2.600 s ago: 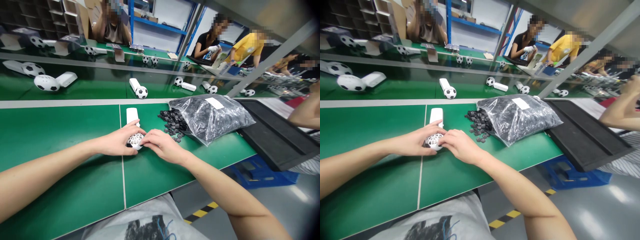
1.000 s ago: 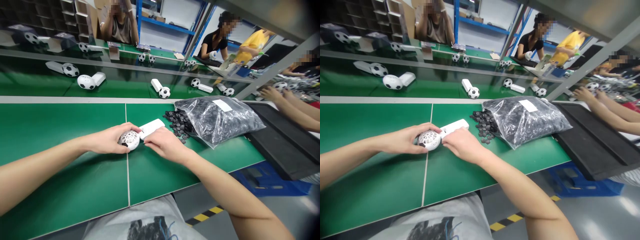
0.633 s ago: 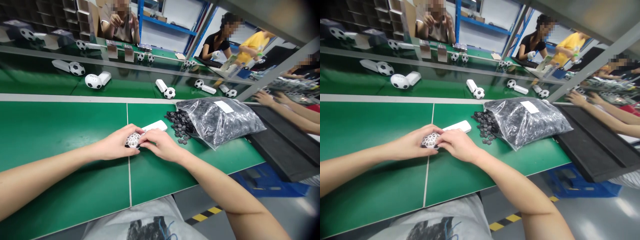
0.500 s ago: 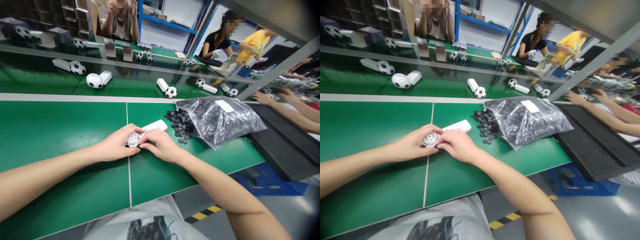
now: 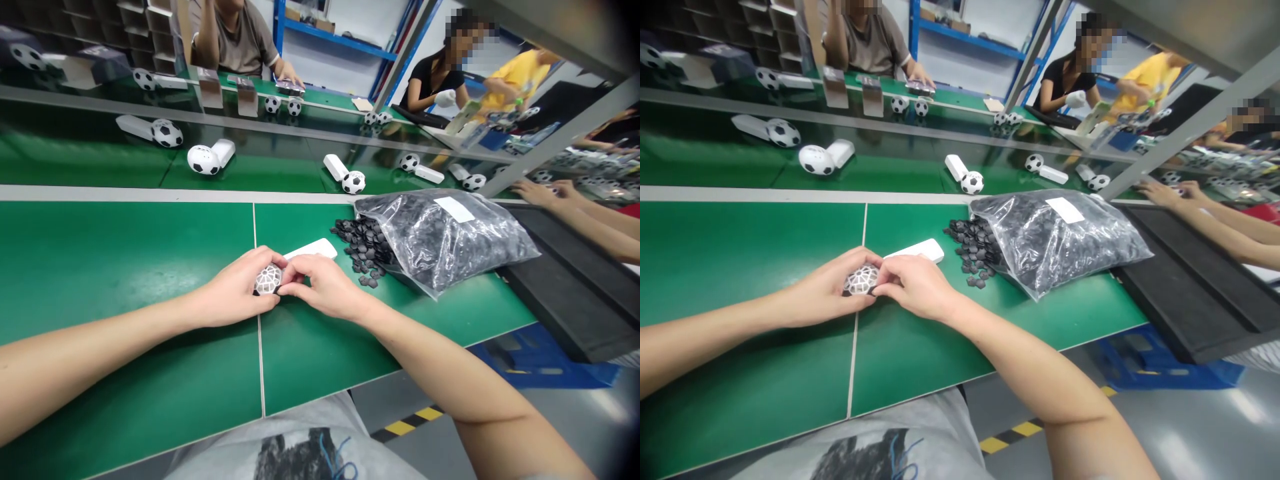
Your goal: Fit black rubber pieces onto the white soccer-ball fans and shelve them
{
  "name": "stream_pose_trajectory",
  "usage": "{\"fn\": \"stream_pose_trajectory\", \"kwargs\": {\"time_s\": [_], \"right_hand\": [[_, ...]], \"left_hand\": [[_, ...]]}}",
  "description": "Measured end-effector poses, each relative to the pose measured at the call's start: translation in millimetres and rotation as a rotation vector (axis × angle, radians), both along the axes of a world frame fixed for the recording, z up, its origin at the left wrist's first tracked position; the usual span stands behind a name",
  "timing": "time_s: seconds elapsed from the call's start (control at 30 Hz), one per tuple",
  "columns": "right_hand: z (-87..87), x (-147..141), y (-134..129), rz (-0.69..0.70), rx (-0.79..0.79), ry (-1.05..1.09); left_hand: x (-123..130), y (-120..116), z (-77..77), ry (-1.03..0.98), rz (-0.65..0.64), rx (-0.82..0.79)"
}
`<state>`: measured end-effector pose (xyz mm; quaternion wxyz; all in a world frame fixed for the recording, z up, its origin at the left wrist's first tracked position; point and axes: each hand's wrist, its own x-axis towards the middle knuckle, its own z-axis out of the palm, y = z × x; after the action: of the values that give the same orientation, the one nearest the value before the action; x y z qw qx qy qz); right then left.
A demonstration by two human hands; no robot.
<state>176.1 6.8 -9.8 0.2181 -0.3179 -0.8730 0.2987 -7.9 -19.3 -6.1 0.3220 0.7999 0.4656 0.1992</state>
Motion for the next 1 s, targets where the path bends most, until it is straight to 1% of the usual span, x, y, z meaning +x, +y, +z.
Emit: {"fn": "stream_pose_trajectory", "kwargs": {"time_s": [0.1,0.17,0.23,0.27,0.3,0.37,0.4,0.47,0.5,0.53,0.63,0.8,0.9,1.0], "right_hand": [[-1.6,-4.9,0.3,-0.043,-0.012,-0.017],[-2.2,-6.2,0.2,-0.035,0.007,-0.008],[-0.7,-0.4,0.8,-0.003,-0.002,0.011],[0.8,6.5,1.3,-0.016,-0.011,0.012],[2.6,16.2,1.6,-0.063,-0.013,-0.01],[5.3,42.9,1.0,-0.251,0.024,-0.143],[5.7,58.2,-0.1,-0.366,0.061,-0.254],[3.1,87.0,-3.8,-0.537,0.109,-0.487],[0.4,98.6,-5.8,-0.589,0.111,-0.559],[-3.0,107.5,-7.6,-0.611,0.105,-0.596],[-13.9,118.2,-9.3,-0.595,0.097,-0.566],[-24.6,116.0,-4.8,-0.579,0.119,-0.478],[-31.9,119.3,-4.6,-0.59,0.141,-0.395],[-43.6,123.6,-6.2,-0.58,0.161,-0.287]], "left_hand": [[1.2,1.8,-0.7,0.0,0.016,0.017],[0.8,2.6,-1.4,0.008,0.0,0.044],[-0.4,3.0,-2.3,0.026,-0.015,0.061],[-1.2,3.3,-2.7,0.037,-0.005,0.057],[-2.1,3.8,-3.3,0.048,0.021,0.044],[-3.9,5.3,-4.4,0.064,0.093,0.0],[-4.6,6.2,-5.0,0.068,0.118,-0.021],[-5.6,8.1,-6.0,0.07,0.124,-0.051],[-5.9,8.9,-6.4,0.069,0.114,-0.058],[-6.0,9.4,-6.7,0.07,0.105,-0.06],[-6.4,9.4,-7.4,0.084,0.112,-0.064],[-10.2,2.5,-10.6,0.095,0.176,-0.101],[-13.0,-3.0,-11.0,0.044,0.148,-0.08],[-14.1,-7.1,-6.1,0.015,0.119,-0.104]]}}
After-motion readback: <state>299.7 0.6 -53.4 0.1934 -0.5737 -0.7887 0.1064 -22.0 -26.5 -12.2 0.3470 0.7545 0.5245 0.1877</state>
